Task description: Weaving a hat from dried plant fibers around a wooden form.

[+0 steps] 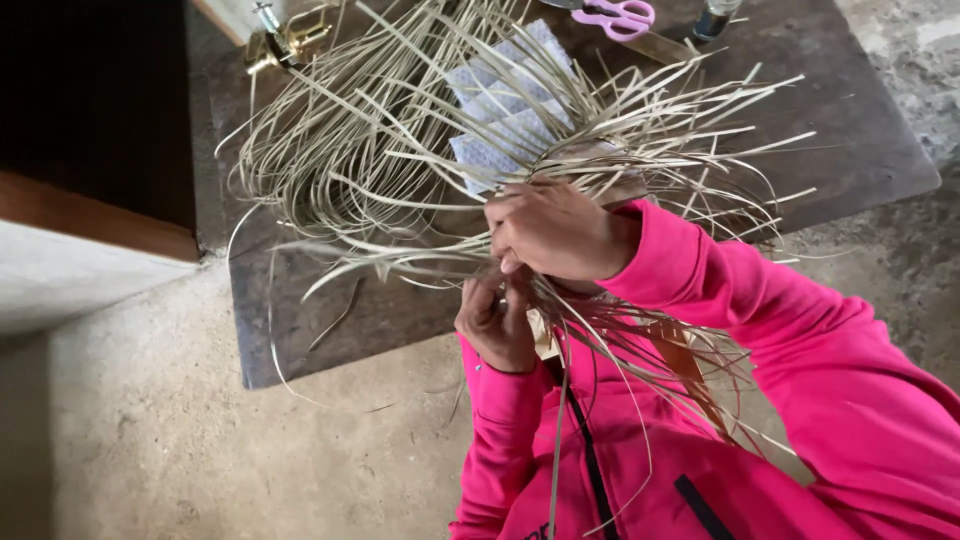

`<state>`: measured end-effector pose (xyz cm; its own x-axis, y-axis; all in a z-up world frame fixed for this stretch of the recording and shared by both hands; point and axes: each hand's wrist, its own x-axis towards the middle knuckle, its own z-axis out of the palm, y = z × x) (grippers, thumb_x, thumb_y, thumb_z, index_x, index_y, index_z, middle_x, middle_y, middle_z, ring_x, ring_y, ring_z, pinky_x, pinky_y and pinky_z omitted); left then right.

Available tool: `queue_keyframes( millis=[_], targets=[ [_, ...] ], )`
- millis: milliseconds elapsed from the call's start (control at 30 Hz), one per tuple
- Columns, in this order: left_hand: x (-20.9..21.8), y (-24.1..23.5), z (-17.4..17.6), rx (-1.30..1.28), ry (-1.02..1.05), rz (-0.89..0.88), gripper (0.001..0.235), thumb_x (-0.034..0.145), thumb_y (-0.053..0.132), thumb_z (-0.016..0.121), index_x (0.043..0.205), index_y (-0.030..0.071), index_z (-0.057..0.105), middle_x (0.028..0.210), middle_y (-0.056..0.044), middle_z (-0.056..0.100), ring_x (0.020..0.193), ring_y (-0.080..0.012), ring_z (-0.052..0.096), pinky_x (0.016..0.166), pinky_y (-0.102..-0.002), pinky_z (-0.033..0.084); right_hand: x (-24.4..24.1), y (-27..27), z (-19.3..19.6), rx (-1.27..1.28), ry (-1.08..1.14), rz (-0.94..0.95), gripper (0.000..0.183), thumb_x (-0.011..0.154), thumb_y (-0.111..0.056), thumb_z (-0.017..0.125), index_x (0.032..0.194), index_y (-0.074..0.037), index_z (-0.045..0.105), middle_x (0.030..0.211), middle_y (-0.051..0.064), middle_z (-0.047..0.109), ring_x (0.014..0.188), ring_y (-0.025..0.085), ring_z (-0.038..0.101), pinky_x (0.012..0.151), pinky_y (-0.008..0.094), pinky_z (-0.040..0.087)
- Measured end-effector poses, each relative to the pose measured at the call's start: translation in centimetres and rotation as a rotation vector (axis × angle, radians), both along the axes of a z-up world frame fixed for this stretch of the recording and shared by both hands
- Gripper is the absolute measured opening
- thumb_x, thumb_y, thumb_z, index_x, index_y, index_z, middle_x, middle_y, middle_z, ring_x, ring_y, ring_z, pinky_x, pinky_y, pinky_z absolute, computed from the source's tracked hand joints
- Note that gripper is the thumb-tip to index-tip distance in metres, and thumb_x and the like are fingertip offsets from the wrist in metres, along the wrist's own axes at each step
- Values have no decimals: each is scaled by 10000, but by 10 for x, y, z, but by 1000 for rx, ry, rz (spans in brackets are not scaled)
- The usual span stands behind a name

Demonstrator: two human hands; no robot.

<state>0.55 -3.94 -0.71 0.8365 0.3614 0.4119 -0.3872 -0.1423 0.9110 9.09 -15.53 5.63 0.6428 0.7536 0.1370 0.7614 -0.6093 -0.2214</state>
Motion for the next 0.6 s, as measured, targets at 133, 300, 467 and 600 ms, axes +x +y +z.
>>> queue_keyframes(
  millis=[133, 300, 467, 600],
  targets=[
    [8, -2, -19, -176, 110, -81, 197, 800, 123, 661, 637, 19, 621, 551, -42, 522, 567, -94, 426, 468, -265, 431, -12, -9, 7, 129, -27, 92, 90, 803, -258, 678, 797, -173, 707, 753, -47, 519, 699, 147, 469, 666, 327, 376],
    [15, -4, -27, -430, 251, -109, 149, 748, 94, 669, 626, 26, 615, 538, -38, 508, 514, -82, 407, 418, -220, 396, -23, -29, -3, 69, -95, 50, 47, 766, -274, 703, 785, -235, 685, 760, -75, 509, 740, 147, 421, 663, 321, 328],
    [18, -5, -31, -465, 160, -156, 120, 774, 18, 656, 657, -11, 644, 556, -72, 542, 569, -91, 426, 491, -229, 395, -23, -24, 2, 133, -122, 53, 46, 764, -272, 711, 773, -237, 683, 741, -72, 531, 743, 142, 405, 666, 315, 320],
    [9, -6, -22, -259, 84, -91, 206, 837, 34, 610, 641, -28, 598, 515, -93, 528, 531, -118, 439, 485, -269, 404, -9, -1, -3, 215, -267, 3, 74, 741, -257, 748, 760, -223, 686, 756, -72, 542, 731, 153, 399, 686, 312, 319]
  ],
)
